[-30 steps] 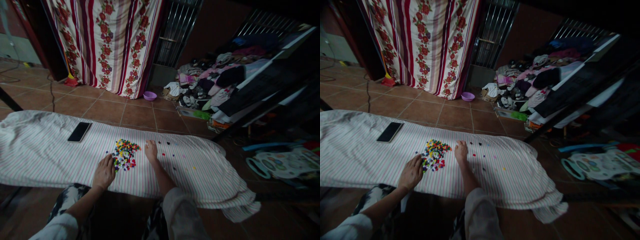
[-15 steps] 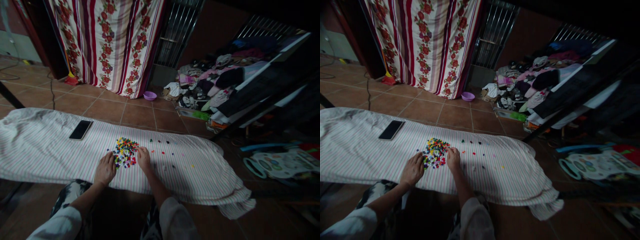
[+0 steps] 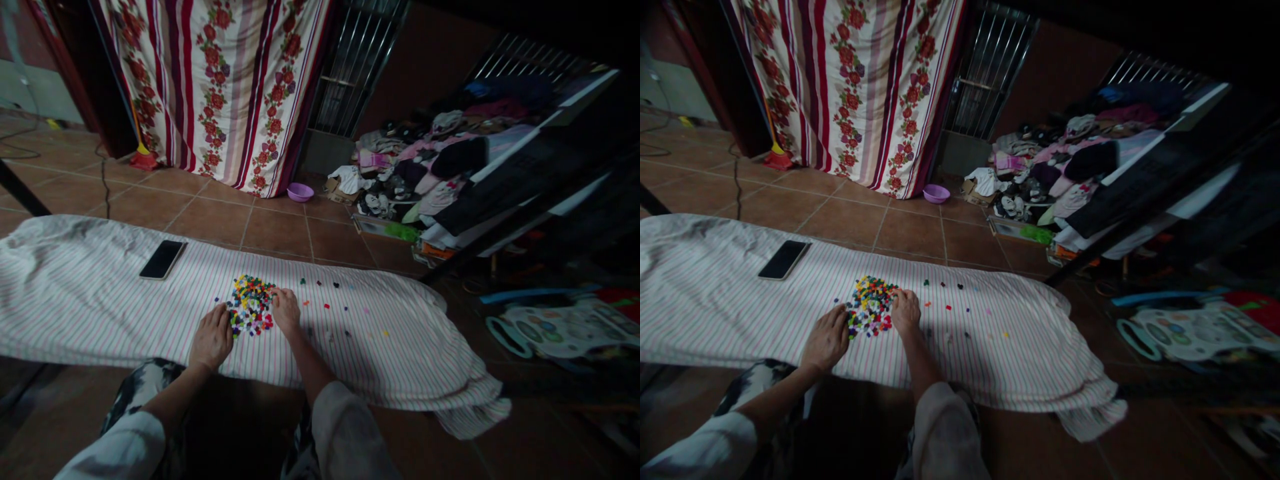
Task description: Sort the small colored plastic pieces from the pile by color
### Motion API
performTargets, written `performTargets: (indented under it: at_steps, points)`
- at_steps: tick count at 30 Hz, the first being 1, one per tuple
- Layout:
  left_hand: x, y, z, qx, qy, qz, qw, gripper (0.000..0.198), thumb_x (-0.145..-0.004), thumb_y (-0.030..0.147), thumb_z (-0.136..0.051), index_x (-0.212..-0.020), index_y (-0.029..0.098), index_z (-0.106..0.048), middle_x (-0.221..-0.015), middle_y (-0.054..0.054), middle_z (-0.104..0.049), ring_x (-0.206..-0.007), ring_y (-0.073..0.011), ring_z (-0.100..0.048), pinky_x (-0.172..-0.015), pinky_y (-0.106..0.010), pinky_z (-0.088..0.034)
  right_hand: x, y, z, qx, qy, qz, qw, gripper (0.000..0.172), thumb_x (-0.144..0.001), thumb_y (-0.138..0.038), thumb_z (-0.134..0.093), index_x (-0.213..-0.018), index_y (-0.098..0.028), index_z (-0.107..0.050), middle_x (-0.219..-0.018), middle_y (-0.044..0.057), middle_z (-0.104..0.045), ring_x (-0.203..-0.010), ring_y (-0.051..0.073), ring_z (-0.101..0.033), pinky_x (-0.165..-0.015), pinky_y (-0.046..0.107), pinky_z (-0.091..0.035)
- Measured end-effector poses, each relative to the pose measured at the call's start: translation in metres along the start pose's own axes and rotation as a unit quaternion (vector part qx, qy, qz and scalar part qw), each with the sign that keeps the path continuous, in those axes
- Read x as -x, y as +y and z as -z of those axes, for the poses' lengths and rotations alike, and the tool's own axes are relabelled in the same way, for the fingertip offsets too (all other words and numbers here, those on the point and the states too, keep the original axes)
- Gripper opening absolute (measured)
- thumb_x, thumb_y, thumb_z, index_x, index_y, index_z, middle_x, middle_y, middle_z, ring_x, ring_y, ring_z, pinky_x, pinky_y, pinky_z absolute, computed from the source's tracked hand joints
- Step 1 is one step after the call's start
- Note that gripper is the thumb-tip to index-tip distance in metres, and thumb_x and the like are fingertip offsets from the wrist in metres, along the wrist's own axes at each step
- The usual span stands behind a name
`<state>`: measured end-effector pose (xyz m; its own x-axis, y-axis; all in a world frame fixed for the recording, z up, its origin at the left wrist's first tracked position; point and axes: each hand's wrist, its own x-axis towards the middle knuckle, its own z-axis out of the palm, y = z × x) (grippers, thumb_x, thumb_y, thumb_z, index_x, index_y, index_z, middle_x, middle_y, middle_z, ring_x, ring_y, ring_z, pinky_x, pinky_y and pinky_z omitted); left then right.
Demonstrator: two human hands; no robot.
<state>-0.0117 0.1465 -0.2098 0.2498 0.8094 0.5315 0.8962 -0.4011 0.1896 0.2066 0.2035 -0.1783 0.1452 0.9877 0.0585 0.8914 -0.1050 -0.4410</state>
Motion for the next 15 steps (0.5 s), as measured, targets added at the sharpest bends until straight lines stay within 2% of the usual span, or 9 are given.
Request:
performTargets:
  at_steps: [6, 12, 15]
  points:
    - [0.001, -0.001, -0.002, -0.009, 0.006, -0.002, 1.0, 0.032, -0.09, 0.022, -0.041, -0.117, 0.012, -0.057, -0.127, -0.019, -0.059, -0.121, -0.029, -0.054, -0.098, -0.044, -0.047, 0.0, 0.001, 0.005, 0.015, -0.021, -0.015, 1.0, 0.036, -0.097, -0.023, -0.04, -0.125, -0.033, -0.059, -0.121, 0.003, -0.056, -0.115, 0.016, -0.05, -0.097, 0.026, -0.039]
    - [0.001, 0.0, -0.001, -0.014, 0.008, -0.002, 1.0, 0.033, -0.09, 0.021, -0.041, -0.117, 0.012, -0.057, -0.128, -0.019, -0.058, -0.12, -0.0295, -0.054, -0.097, -0.044, -0.047, -0.006, -0.003, 0.014, 0.057, -0.082, 0.033, 0.994, 0.037, -0.096, -0.028, -0.043, -0.129, -0.039, -0.055, -0.126, 0.003, -0.052, -0.115, 0.018, -0.05, -0.092, 0.027, -0.041]
    - [0.001, 0.0, -0.001, -0.01, 0.005, 0.002, 1.0, 0.033, -0.09, 0.022, -0.042, -0.116, 0.012, -0.057, -0.128, -0.019, -0.059, -0.12, -0.0297, -0.054, -0.097, -0.044, -0.047, -0.008, -0.005, 0.015, 0.056, -0.09, 0.017, 0.994, 0.038, -0.096, -0.028, -0.042, -0.129, -0.038, -0.055, -0.125, 0.004, -0.052, -0.115, 0.02, -0.051, -0.091, 0.029, -0.042]
